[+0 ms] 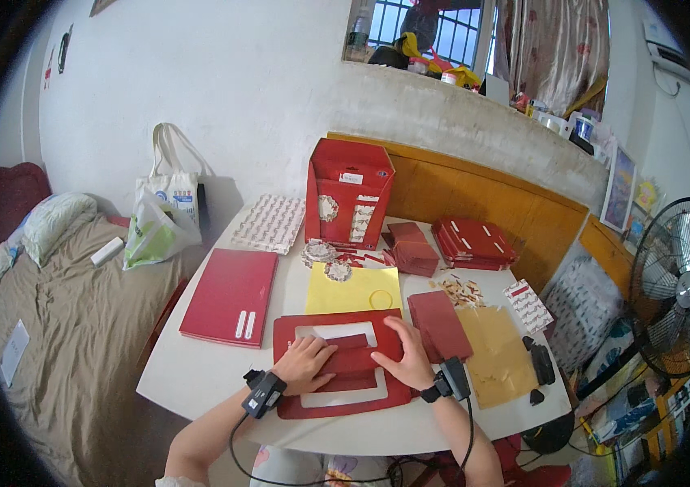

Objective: Folding paper and inserting it into red paper wallets or folders.

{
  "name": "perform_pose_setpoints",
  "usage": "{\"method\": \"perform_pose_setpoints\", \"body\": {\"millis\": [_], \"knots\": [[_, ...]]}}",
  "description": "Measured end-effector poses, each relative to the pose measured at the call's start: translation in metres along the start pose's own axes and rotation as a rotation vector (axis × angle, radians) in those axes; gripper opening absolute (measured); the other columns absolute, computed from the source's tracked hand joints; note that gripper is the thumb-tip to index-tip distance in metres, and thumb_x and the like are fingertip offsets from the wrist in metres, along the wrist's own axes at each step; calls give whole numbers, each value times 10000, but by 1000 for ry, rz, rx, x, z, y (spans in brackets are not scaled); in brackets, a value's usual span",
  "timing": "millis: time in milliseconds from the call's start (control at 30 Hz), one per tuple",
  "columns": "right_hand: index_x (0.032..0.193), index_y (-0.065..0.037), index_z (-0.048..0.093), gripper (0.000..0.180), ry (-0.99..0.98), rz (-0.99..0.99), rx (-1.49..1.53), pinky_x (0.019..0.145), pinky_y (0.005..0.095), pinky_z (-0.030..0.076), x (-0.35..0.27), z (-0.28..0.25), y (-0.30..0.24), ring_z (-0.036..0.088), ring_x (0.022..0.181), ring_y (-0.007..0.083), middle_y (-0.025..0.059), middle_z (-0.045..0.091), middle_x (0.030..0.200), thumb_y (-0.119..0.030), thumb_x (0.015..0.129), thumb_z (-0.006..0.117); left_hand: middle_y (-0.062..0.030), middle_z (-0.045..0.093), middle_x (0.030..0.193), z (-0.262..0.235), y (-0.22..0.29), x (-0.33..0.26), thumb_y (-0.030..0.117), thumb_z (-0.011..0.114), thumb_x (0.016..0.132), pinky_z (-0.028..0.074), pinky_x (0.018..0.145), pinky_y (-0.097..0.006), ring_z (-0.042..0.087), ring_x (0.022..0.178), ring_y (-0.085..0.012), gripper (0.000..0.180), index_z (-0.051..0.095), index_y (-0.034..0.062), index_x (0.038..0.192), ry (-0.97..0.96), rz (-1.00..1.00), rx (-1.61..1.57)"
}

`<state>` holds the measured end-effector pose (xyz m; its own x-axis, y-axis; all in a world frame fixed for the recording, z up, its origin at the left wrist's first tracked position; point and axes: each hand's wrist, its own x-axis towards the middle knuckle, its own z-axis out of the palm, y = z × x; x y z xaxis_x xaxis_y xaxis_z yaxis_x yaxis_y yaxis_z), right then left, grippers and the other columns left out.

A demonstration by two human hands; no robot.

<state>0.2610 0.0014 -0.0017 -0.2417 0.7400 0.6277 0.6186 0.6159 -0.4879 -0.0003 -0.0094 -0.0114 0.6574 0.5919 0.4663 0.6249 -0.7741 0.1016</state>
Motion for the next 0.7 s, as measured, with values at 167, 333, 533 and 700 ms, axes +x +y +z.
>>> {"method": "perform_pose_setpoints", "body": {"millis": [167,333,533,700], "knots": [[1261,-108,490,580,-421,-161,-138,1084,515,228,-4,1,-8,410,1244,306,137,505,1243,-252,752,728,-134,525,1024,-4,2,3,266,704,759,425,848,-400,517,959,-296,571,501,15,1230,11,11,-1],[1204,-113,524,516,-458,-165,-171,1093,519,213,-2,4,-6,442,1213,259,78,528,1209,-221,741,724,-136,564,1010,-5,2,4,250,711,760,456,838,-422,561,938,-320,527,509,44,1201,-4,-8,-90],[1175,-97,532,497,-458,-203,-138,1072,487,269,-1,2,-8,497,1148,265,89,553,1153,-209,734,732,-147,601,1033,-13,4,5,284,704,768,471,855,-412,584,964,-316,502,537,33,1170,-87,-61,-128],[1163,-92,537,483,-511,-186,-136,1068,486,276,0,-3,-11,521,1128,257,93,573,1134,-215,739,732,-168,606,1077,-22,8,7,314,689,784,472,892,-401,583,1009,-327,503,557,36,1181,-152,-101,-165]]}}
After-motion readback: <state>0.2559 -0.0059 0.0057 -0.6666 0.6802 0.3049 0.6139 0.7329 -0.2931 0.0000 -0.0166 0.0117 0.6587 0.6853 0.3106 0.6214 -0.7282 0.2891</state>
